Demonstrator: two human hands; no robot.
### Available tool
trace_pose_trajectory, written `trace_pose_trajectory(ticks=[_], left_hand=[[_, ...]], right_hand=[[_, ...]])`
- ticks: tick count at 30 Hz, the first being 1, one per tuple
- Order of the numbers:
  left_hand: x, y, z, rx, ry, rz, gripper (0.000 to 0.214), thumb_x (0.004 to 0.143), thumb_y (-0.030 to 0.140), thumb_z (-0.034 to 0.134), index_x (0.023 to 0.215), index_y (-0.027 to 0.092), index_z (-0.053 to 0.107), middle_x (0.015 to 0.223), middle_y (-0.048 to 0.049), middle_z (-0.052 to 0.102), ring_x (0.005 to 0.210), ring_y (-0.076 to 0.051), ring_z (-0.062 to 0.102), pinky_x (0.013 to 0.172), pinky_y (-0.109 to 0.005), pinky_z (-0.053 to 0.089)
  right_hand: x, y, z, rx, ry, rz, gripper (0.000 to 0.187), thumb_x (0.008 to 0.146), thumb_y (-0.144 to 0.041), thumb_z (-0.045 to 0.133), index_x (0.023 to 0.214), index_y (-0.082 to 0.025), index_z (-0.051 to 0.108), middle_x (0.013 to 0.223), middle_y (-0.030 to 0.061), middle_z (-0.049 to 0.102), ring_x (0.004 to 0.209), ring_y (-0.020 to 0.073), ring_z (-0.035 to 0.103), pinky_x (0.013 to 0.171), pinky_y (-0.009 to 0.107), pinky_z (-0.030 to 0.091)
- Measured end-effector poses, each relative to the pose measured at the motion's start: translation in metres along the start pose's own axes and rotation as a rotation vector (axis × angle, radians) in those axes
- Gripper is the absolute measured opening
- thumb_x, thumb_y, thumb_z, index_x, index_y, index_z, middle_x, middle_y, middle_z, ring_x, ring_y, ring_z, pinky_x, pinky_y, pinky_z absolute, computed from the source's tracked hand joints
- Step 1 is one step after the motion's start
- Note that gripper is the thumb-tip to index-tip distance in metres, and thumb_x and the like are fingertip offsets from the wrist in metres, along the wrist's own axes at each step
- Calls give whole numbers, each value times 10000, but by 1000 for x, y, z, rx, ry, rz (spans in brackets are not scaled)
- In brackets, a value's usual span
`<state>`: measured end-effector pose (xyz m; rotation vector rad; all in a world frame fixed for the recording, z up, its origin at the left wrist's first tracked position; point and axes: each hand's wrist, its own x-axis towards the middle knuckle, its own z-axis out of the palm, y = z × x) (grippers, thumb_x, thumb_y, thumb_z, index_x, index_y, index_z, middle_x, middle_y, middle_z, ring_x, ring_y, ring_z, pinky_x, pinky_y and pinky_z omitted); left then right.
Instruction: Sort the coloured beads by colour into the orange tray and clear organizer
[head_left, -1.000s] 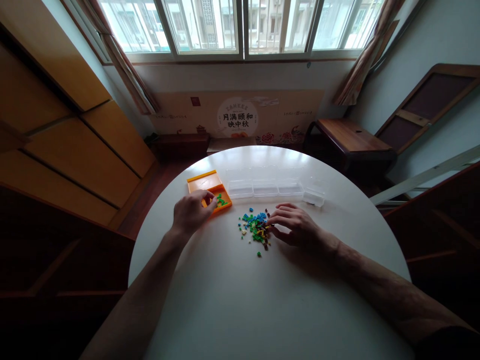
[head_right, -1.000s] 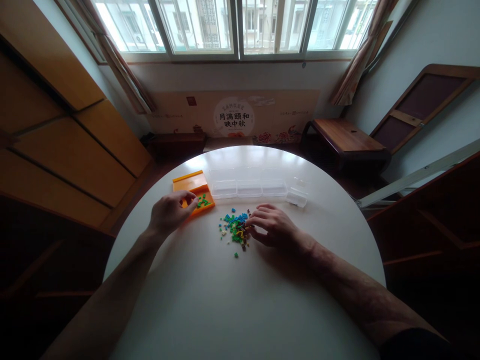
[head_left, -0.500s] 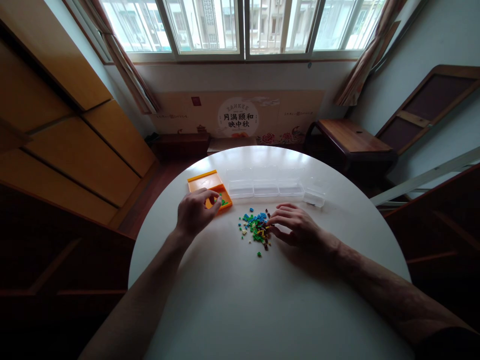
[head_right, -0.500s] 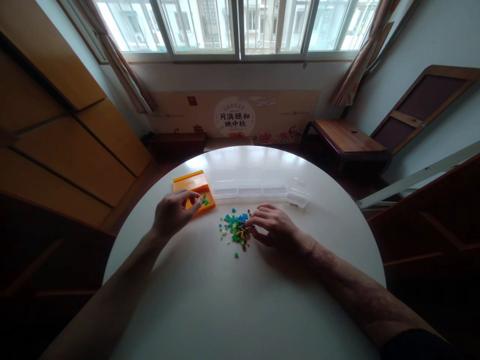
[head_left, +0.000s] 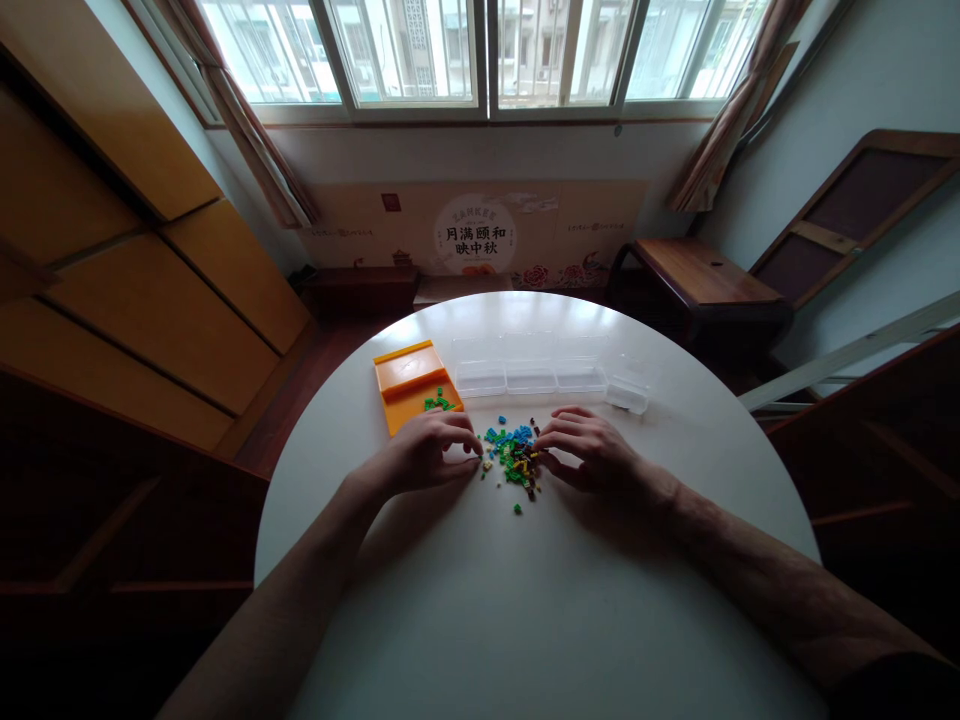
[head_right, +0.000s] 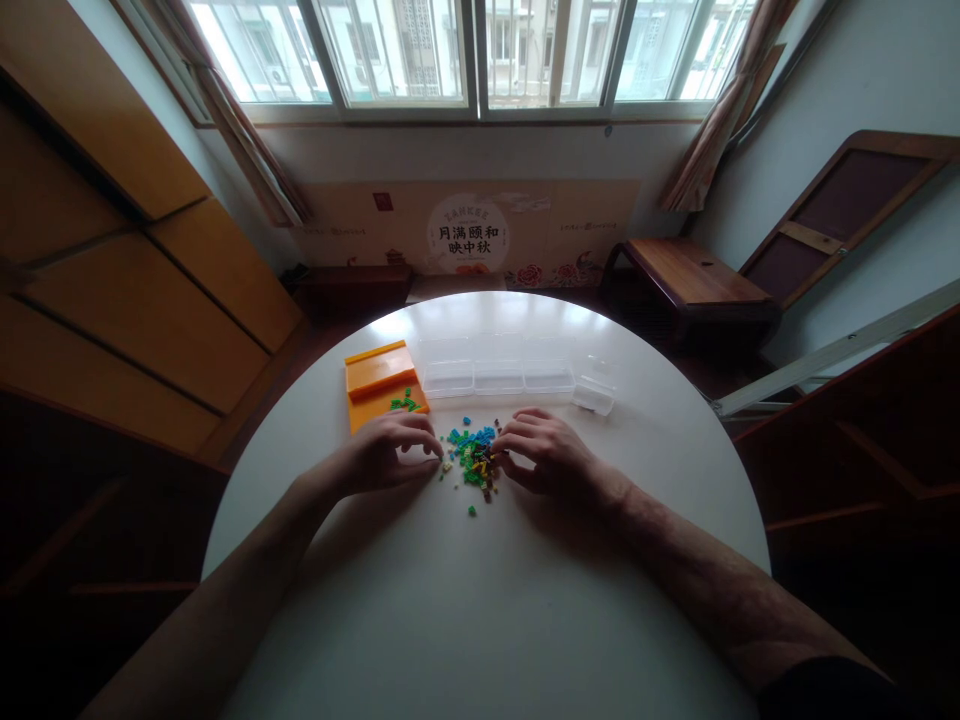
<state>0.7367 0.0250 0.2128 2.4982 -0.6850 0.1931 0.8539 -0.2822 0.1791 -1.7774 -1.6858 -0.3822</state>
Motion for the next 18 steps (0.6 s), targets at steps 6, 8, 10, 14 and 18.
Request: trace_pose_trajectory(ticks=[6, 8, 10, 14, 18], left_hand=[[2, 1, 5, 11, -8, 9, 125, 1005, 305, 729, 928, 239, 800, 931, -35, 749, 806, -149, 677, 775, -266, 500], [4, 1, 7, 0, 12, 10, 150, 1034, 301, 698, 940, 225, 786, 926, -34, 743, 745, -131, 643, 750, -263, 494], [5, 2, 11, -18, 56, 7, 166, 1059, 297, 670, 960, 211, 772, 935, -38, 744, 708, -119, 613, 740, -261, 495], [8, 9, 21, -110, 161, -53, 174, 1079, 330, 661, 1021, 193, 752, 980, -54, 745, 759, -131, 633, 745, -257, 512], [14, 22, 35, -255, 180, -137, 199, 1084, 356, 658, 1035, 183, 744, 973, -50, 728, 777, -136, 630, 739, -254, 508]], right_hand=[[1, -2, -1, 5, -3, 4, 153, 992, -159, 695, 1116, -246, 715, 1006, 26, 803, 892, 198, 744, 1029, 428, 587], [1, -1, -1, 3, -2, 1, 150, 991, -162, 698, 1114, -246, 716, 1006, 26, 803, 893, 199, 744, 1030, 429, 587], [1, -1, -1, -1, 2, 0, 148, 992, -164, 696, 1114, -245, 718, 1005, 29, 804, 894, 201, 745, 1030, 431, 588], [2, -4, -1, -10, 2, -7, 178, 1006, -170, 692, 1168, -243, 710, 1030, 33, 811, 904, 199, 753, 1043, 434, 584], [1, -5, 0, -32, 16, -33, 235, 1015, -230, 739, 1242, -237, 678, 1060, 41, 818, 924, 204, 768, 1053, 445, 581]])
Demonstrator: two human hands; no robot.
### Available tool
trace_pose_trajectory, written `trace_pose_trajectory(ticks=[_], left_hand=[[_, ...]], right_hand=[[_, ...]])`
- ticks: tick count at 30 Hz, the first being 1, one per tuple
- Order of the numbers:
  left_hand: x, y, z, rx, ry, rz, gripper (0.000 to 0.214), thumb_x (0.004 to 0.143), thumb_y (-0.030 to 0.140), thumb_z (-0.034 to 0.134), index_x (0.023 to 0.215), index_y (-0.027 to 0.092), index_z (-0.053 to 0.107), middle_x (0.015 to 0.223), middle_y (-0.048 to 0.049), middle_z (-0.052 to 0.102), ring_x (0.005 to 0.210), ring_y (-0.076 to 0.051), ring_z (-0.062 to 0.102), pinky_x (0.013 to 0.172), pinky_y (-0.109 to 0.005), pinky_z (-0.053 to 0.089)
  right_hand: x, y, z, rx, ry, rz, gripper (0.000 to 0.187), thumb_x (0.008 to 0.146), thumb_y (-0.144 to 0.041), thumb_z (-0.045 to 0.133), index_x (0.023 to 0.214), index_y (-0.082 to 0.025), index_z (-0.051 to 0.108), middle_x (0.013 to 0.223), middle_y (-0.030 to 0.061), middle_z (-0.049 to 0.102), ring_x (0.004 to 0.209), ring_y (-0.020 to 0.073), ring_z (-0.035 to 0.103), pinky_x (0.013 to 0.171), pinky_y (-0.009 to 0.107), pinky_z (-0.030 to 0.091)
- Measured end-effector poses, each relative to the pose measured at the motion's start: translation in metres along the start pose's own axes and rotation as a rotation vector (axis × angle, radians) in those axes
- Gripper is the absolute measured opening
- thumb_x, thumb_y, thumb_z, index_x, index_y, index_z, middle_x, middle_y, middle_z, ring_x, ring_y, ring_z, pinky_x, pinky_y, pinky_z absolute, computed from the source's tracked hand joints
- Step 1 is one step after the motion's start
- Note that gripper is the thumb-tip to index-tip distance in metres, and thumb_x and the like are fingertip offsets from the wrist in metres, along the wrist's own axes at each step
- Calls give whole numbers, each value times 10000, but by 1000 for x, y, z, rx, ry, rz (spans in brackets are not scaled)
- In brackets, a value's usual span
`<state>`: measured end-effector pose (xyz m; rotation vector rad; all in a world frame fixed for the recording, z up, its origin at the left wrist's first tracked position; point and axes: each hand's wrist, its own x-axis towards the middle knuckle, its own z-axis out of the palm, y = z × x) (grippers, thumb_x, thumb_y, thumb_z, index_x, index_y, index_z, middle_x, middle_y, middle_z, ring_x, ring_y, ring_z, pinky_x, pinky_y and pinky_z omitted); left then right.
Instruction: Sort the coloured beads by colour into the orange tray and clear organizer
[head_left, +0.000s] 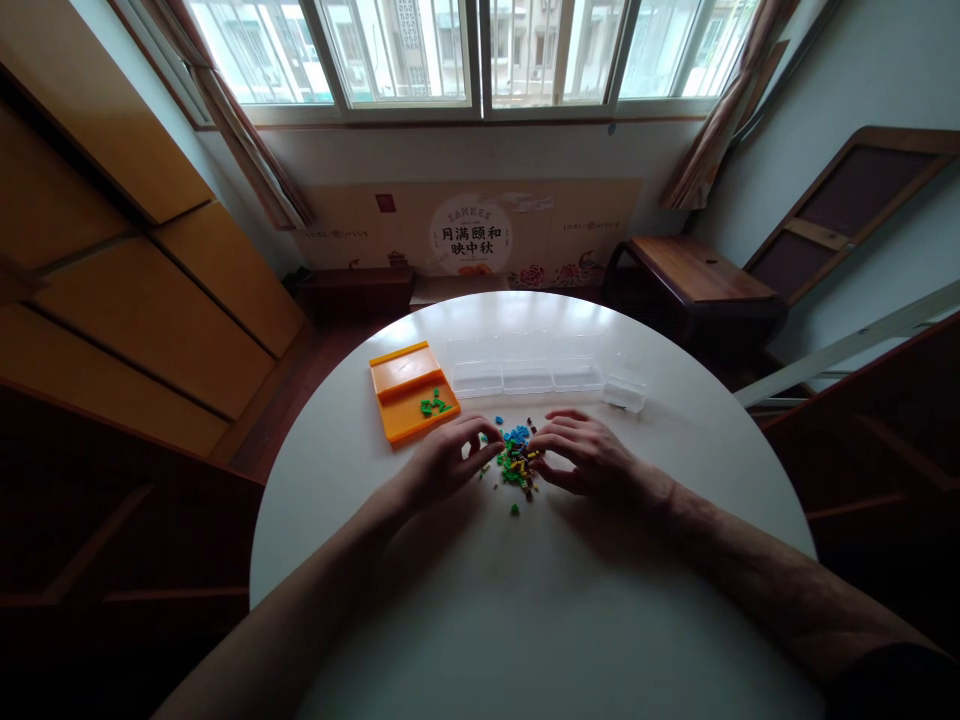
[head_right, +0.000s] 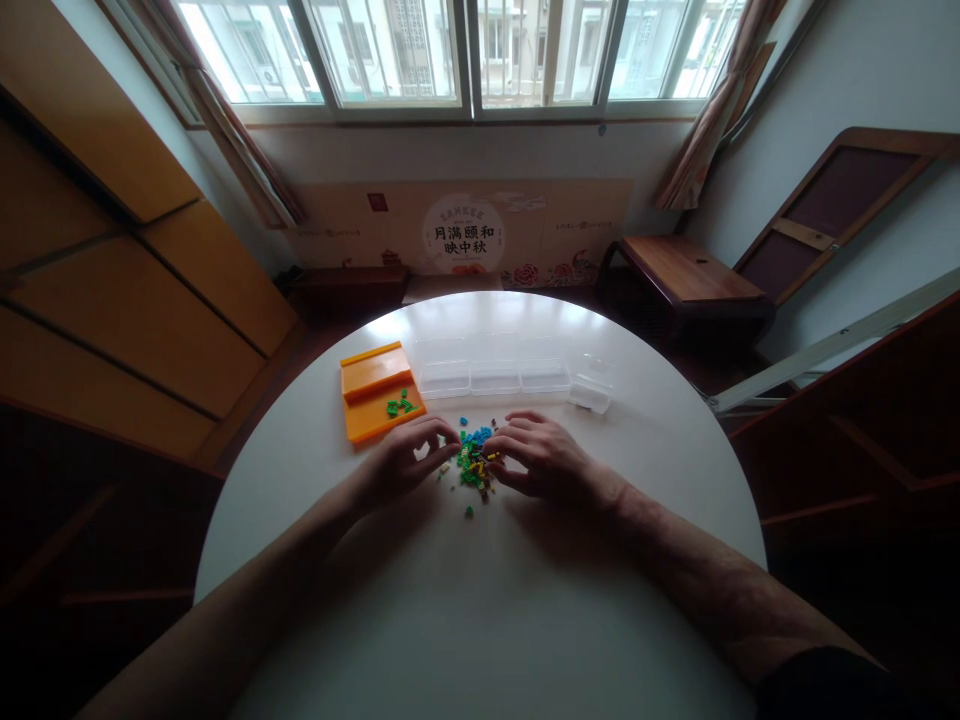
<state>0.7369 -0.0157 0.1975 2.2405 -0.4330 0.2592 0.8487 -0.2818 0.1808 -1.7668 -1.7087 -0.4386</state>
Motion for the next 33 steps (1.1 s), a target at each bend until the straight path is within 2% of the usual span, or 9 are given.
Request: trace_pose_trajectory(ticks=[5, 11, 20, 33], left_hand=[[3, 2, 20, -124, -46, -7, 240, 1079, 390, 664, 1001, 177, 744, 951, -48, 725, 832, -155, 644, 780, -268, 501], [4, -2, 30, -185, -47, -41, 258, 1081, 409, 660, 1004, 179, 749, 981, -56, 738, 868, -160, 660, 819, -275, 506], [4, 1, 34, -210, -43, -53, 292, 1089, 433, 642, 1014, 176, 758, 997, -76, 754, 891, -175, 688, 837, -287, 534], [5, 6, 27, -136, -31, 81, 177, 1045, 337, 697, 1047, 181, 780, 997, -87, 764, 876, -180, 711, 831, -302, 563]], right_hand=[[-3, 4, 4, -29, 22, -43, 289, 1024, -275, 770, 1292, -240, 667, 1042, 36, 817, 913, 204, 768, 1042, 439, 584], [-3, 4, 5, -28, 25, -54, 225, 1024, -264, 773, 1234, -241, 695, 1035, 29, 819, 894, 199, 760, 1039, 434, 584], [-3, 5, 6, -64, 53, -62, 97, 1021, -212, 749, 1109, -231, 714, 983, 23, 815, 855, 185, 747, 1037, 427, 594], [-1, 2, 3, -39, 27, -32, 76, 1031, -203, 709, 1095, -243, 703, 987, 27, 816, 858, 188, 754, 1045, 433, 589]])
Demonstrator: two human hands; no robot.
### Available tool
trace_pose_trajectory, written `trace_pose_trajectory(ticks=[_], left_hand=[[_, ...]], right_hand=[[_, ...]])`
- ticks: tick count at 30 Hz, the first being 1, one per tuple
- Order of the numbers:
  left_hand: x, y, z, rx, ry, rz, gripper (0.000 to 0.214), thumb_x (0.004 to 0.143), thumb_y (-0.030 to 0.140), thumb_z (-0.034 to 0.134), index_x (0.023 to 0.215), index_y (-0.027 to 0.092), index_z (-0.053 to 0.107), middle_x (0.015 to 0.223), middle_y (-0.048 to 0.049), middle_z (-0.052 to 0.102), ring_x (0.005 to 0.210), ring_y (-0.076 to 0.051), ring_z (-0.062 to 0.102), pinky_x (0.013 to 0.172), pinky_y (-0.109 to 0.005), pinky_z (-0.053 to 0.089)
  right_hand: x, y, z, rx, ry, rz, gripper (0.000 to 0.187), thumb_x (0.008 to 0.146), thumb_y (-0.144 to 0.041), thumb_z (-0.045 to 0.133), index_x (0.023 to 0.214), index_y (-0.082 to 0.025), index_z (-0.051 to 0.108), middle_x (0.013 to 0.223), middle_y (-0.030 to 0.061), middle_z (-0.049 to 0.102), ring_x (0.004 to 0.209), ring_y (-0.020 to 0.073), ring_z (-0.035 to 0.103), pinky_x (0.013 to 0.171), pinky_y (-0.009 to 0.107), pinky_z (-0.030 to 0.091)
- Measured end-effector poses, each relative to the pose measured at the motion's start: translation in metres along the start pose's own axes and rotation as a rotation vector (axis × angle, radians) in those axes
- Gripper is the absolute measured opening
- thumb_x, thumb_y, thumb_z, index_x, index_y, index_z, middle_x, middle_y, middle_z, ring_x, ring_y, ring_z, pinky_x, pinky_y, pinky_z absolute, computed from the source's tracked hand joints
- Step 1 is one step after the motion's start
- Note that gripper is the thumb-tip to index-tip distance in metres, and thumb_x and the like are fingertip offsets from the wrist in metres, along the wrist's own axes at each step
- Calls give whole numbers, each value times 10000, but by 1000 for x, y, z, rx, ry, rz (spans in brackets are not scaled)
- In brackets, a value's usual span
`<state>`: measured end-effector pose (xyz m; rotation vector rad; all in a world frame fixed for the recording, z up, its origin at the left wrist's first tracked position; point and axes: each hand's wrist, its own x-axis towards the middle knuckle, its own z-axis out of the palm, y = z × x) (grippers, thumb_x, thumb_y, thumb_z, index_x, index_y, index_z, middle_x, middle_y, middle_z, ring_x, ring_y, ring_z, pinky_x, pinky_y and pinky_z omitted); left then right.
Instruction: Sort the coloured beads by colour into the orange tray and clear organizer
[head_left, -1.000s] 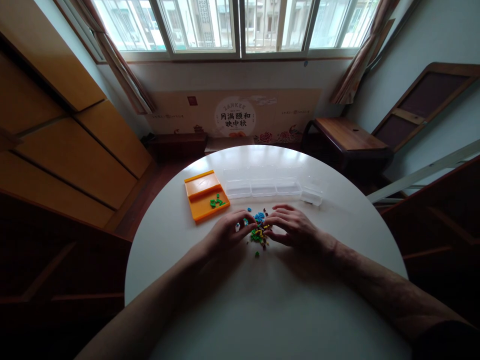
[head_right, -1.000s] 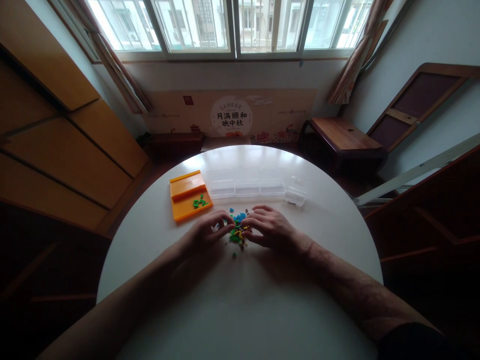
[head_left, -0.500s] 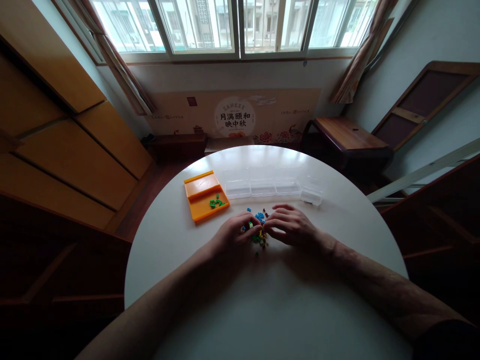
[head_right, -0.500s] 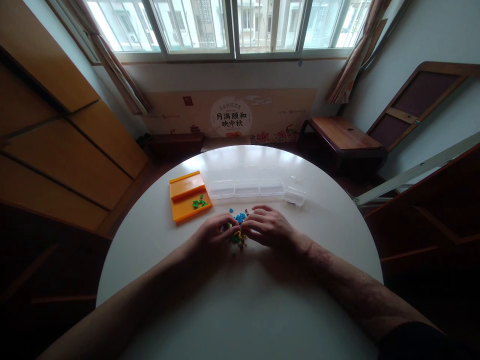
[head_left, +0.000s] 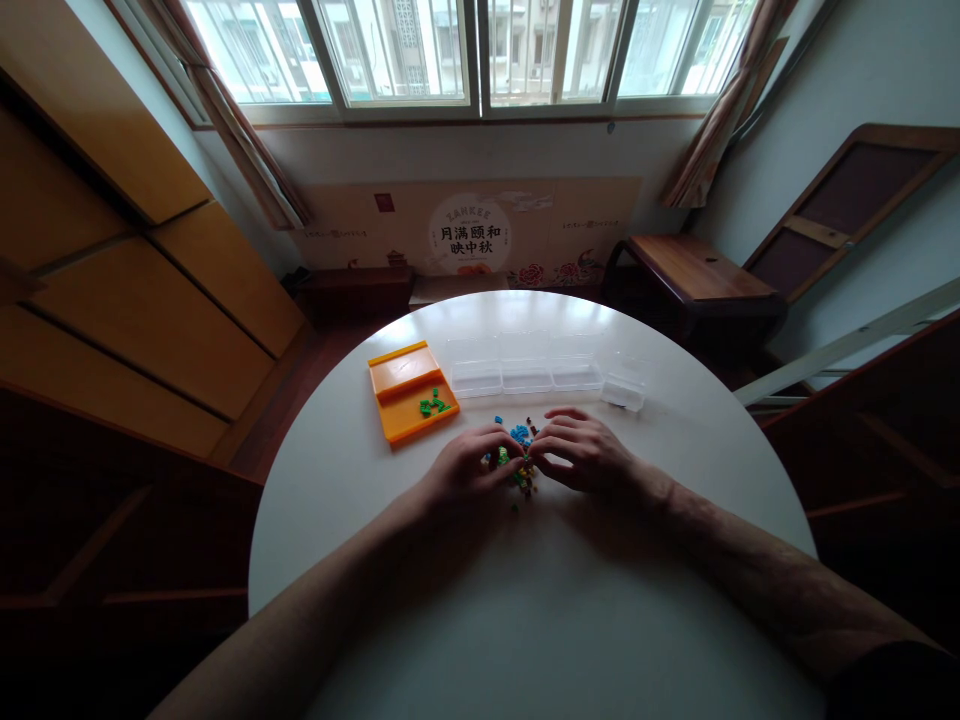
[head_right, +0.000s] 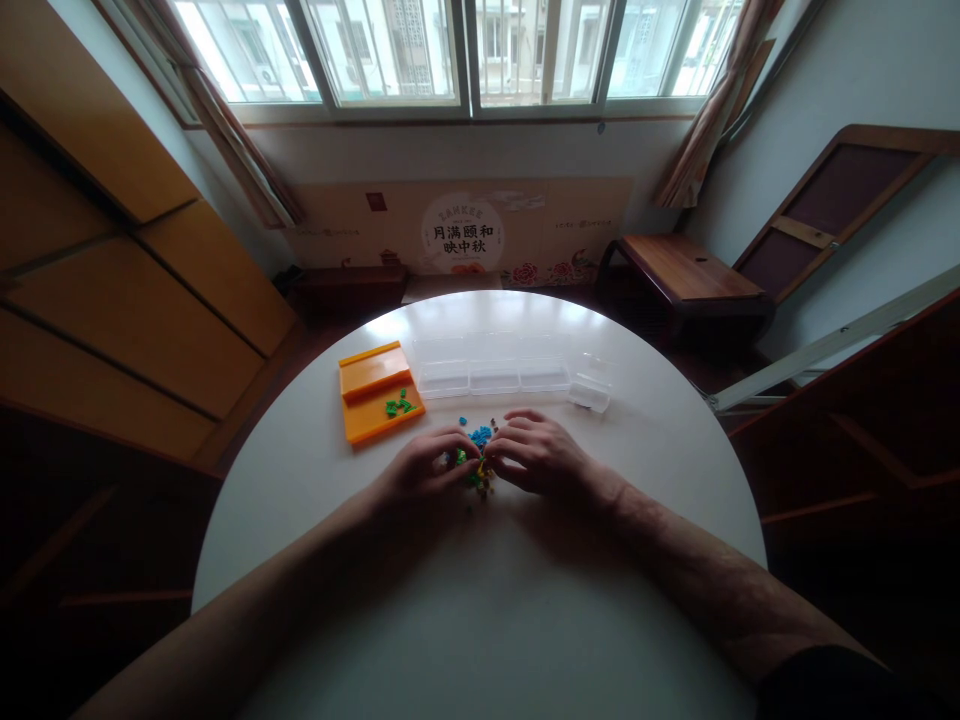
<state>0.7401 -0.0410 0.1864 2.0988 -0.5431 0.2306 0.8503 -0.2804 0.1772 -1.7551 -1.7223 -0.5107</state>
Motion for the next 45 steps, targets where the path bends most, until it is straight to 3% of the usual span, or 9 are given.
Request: trace_pose_trajectory(ticks=[6, 12, 19, 34, 40, 45], left_hand=[[0, -2, 0, 2, -28, 14, 180, 1056, 331, 679, 1060, 182, 780, 1006, -87, 767, 867, -173, 711, 830, -291, 556], [0, -2, 0, 12, -20, 17, 199, 1061, 346, 678, 1060, 186, 796, 1006, -90, 775, 875, -176, 719, 846, -298, 562], [1, 4, -2, 34, 12, 32, 190, 1042, 354, 708, 1032, 186, 796, 960, -82, 760, 796, -159, 685, 760, -281, 544], [0, 4, -4, 224, 46, 57, 177, 1042, 363, 710, 1008, 219, 807, 921, -53, 778, 735, -152, 662, 781, -309, 518], [-1, -3, -39, 489, 119, 35, 172, 1046, 351, 695, 982, 234, 803, 968, -32, 798, 736, -143, 667, 834, -333, 486], [-10, -15, -83, 709, 287, -149, 192, 1041, 363, 672, 959, 232, 786, 989, -17, 799, 752, -161, 669, 892, -365, 481]], right_hand=[[-2, 2, 1, 7, -2, -7, 148, 1027, -225, 736, 1171, -239, 706, 1011, 31, 818, 882, 190, 759, 1049, 439, 592], [-4, 3, 2, 8, 0, -21, 103, 1038, -220, 724, 1137, -244, 721, 982, 24, 816, 857, 183, 753, 1043, 436, 602], [-4, 3, 1, 16, 9, -8, 124, 1019, -210, 745, 1134, -248, 716, 981, 15, 815, 857, 180, 756, 1060, 432, 594], [-3, 2, -2, 23, -3, 12, 107, 1024, -227, 734, 1127, -250, 719, 970, 18, 814, 862, 187, 760, 1047, 435, 595], [-1, 1, -4, 63, -15, 47, 118, 1013, -221, 720, 1125, -258, 715, 997, 24, 815, 879, 187, 768, 1035, 420, 597], [-1, 0, -5, 75, -25, 50, 85, 1020, -204, 690, 1084, -253, 714, 989, 29, 811, 875, 190, 757, 1019, 422, 598]])
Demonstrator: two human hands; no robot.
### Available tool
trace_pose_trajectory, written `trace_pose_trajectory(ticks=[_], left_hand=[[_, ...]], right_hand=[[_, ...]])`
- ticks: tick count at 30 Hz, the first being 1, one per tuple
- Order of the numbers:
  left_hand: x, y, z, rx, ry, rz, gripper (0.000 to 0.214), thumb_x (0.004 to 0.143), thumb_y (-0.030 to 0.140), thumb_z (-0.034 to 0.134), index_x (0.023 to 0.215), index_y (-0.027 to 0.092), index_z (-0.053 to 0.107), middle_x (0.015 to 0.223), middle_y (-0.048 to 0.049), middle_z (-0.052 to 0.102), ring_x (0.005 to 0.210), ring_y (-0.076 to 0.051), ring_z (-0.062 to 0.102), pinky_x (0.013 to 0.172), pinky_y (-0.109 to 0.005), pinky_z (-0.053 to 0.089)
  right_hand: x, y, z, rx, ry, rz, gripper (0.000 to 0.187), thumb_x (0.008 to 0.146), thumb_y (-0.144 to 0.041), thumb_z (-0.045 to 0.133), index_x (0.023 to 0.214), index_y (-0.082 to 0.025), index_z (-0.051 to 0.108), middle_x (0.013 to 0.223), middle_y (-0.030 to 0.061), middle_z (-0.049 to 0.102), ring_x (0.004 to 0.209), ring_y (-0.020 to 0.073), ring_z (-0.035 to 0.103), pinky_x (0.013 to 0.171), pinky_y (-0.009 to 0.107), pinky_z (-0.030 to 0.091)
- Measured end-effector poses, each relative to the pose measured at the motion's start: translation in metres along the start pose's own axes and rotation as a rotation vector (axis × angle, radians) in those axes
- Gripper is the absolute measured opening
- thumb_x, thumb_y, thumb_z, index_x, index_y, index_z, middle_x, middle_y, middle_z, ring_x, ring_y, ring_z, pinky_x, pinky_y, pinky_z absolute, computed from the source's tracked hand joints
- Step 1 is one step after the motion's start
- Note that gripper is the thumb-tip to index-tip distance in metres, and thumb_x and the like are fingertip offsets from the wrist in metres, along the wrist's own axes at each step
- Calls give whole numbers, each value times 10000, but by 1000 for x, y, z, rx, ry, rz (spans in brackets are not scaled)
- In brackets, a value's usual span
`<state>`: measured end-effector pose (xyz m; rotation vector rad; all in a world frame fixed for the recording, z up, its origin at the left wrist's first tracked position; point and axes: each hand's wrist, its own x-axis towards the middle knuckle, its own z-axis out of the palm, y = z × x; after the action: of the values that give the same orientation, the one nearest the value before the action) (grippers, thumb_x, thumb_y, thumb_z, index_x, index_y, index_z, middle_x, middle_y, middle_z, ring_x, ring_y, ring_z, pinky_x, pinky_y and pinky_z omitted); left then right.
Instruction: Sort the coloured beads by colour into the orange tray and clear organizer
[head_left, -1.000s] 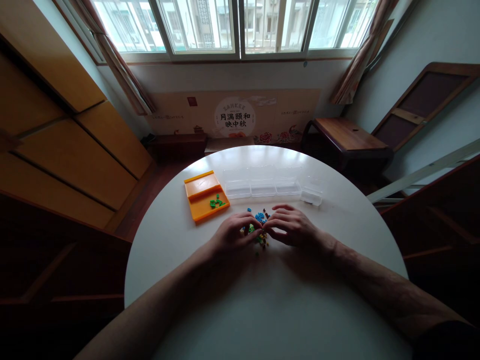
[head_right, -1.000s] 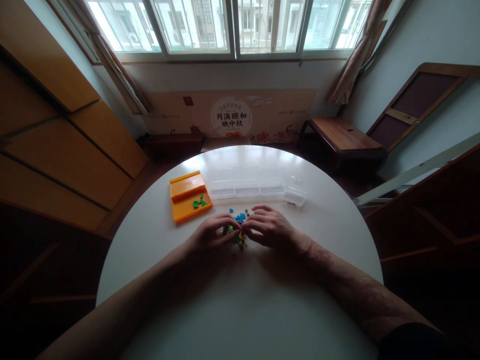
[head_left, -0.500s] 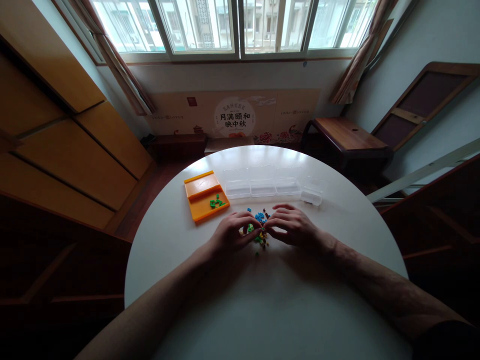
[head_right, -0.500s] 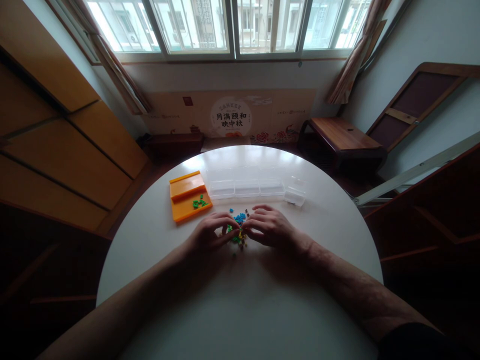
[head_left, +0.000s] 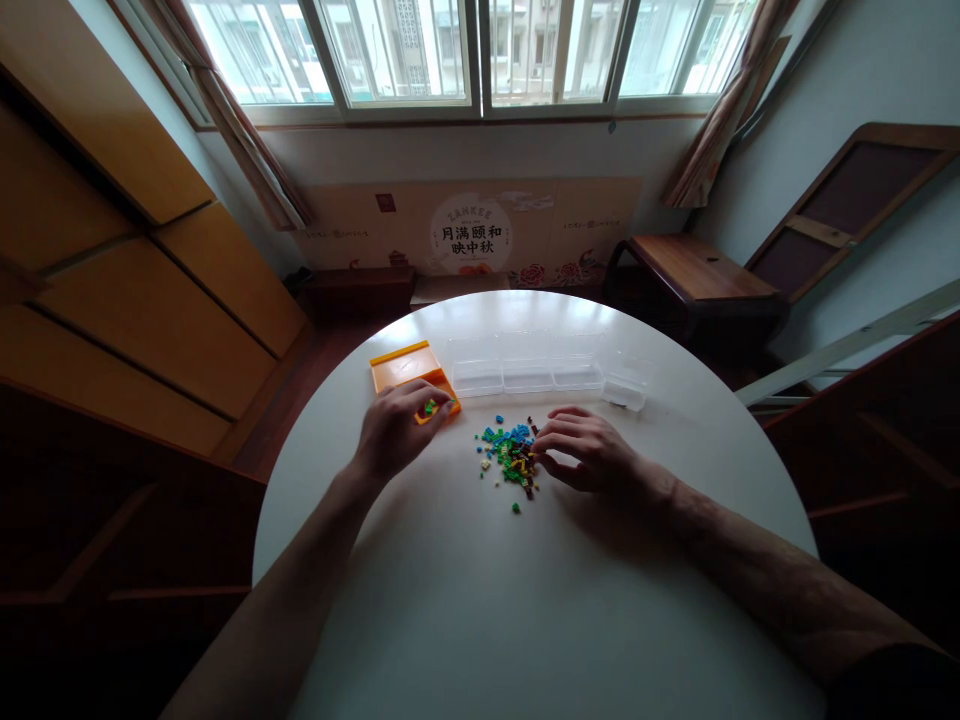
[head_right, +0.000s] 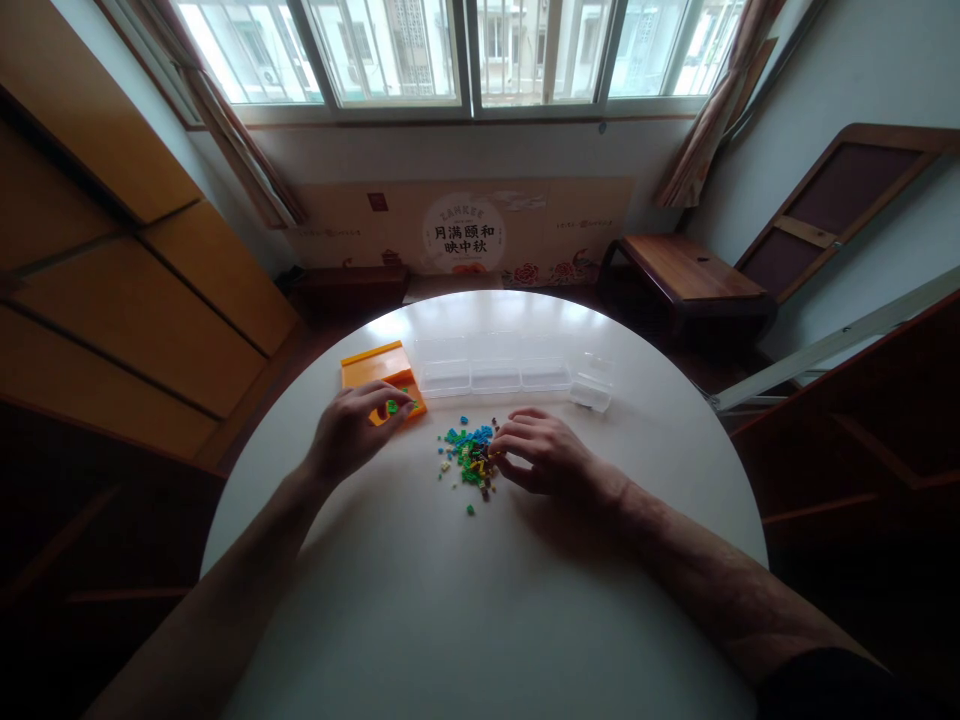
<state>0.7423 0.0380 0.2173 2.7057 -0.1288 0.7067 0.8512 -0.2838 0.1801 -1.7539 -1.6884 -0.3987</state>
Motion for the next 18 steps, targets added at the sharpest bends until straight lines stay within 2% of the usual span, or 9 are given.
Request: trace_pose_trajectory(ticks=[3, 7, 18], left_hand=[[0, -16, -9, 99, 9, -110, 167, 1007, 359, 690, 949, 241, 794, 976, -12, 804, 764, -186, 680, 872, -368, 487], [-2, -26, -14, 171, -18, -180, 167, 994, 357, 699, 950, 254, 823, 1014, -19, 809, 768, -206, 682, 836, -371, 483], [-1, -19, -11, 165, -10, -217, 139, 966, 358, 748, 919, 245, 815, 985, -17, 791, 706, -178, 636, 808, -350, 477]], right_hand=[[0, 0, 0, 0, -2, 6, 94, 1019, -183, 673, 1077, -245, 714, 1008, 33, 811, 892, 188, 757, 1029, 424, 593], [1, 1, -1, 3, 1, 10, 100, 1019, -174, 662, 1068, -245, 713, 1010, 32, 810, 889, 187, 754, 1019, 424, 597], [1, 0, -1, 2, -10, 15, 101, 1008, -155, 669, 1050, -237, 711, 1006, 31, 805, 890, 185, 747, 1026, 416, 591]])
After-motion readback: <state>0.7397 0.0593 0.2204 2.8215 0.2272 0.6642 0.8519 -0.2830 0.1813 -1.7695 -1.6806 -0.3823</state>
